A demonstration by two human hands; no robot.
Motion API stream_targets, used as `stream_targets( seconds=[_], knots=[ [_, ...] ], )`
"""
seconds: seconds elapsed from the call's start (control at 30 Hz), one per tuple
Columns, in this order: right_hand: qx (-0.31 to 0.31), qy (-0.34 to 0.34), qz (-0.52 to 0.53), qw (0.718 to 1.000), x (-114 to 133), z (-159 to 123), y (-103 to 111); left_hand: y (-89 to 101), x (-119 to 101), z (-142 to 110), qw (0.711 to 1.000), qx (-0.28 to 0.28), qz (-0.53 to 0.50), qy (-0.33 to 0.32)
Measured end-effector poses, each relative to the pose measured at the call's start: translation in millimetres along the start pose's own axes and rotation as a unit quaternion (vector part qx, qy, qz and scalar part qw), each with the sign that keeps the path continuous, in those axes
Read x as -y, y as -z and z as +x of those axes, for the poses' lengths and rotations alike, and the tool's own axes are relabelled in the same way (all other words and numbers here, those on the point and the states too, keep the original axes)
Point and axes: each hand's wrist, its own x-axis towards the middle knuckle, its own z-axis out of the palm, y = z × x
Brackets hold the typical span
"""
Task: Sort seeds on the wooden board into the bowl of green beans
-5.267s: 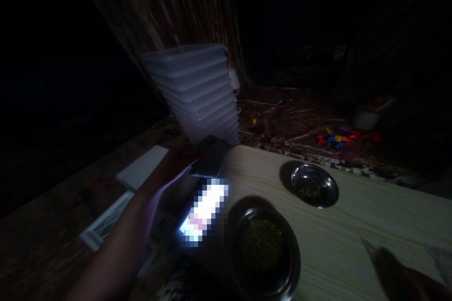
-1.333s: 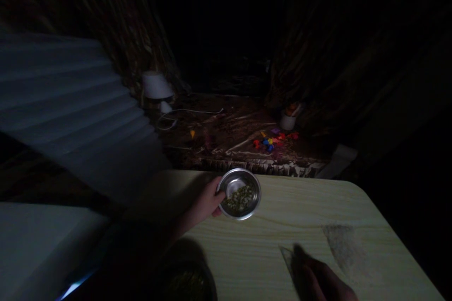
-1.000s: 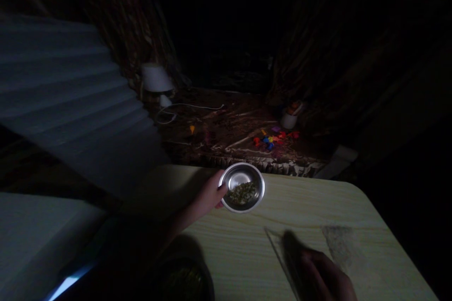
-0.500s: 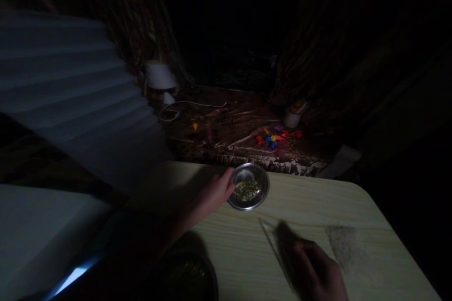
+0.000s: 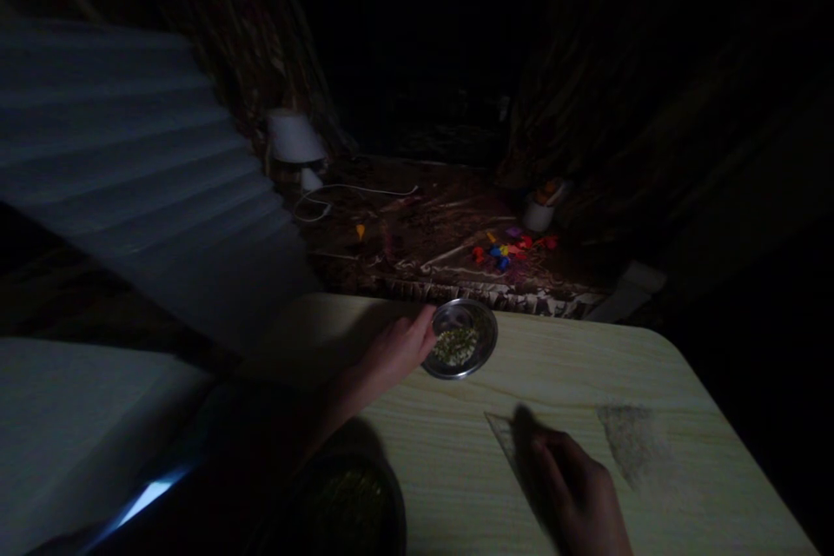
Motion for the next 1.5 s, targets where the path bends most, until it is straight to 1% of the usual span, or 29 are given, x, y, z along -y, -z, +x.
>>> stream_targets(
  seconds=[0.17,0.27,0.5,0.63,0.8,0.93,1.03,1.5],
  knots=[
    [0.055,0.018,-0.049,0.997,-2.2,3.1,5.3,1.3,-4.3,0.2,1.0,-0.002,0.015,0.008],
    [0.068,0.024,-0.061,0.996,-6.7,4.2,6.8,0.9,-7.2,-0.5,1.0,0.005,0.02,0.002],
    [0.069,0.023,-0.065,0.995,-7.2,1.1,4.8,2.5,-11.7,-4.1,0.998,0.016,0.058,0.009],
    [0.077,0.011,-0.083,0.994,-10.1,2.1,4.9,5.2,-14.0,-6.0,0.997,0.02,0.072,0.001],
    [0.082,0.012,-0.085,0.993,-15.8,2.4,5.7,3.6,-14.2,-6.2,0.997,0.0,0.077,-0.021],
    [0.077,0.012,-0.089,0.993,-14.0,1.8,5.7,1.1,-13.3,-6.2,0.996,-0.013,0.077,-0.044],
    [0.082,0.016,-0.092,0.992,-12.6,2.3,5.2,0.2,-12.8,-7.2,0.995,-0.024,0.085,-0.052],
    [0.067,0.033,-0.102,0.992,-15.1,1.7,5.5,0.7,-13.8,-9.7,0.992,-0.048,0.089,-0.079]
  ],
)
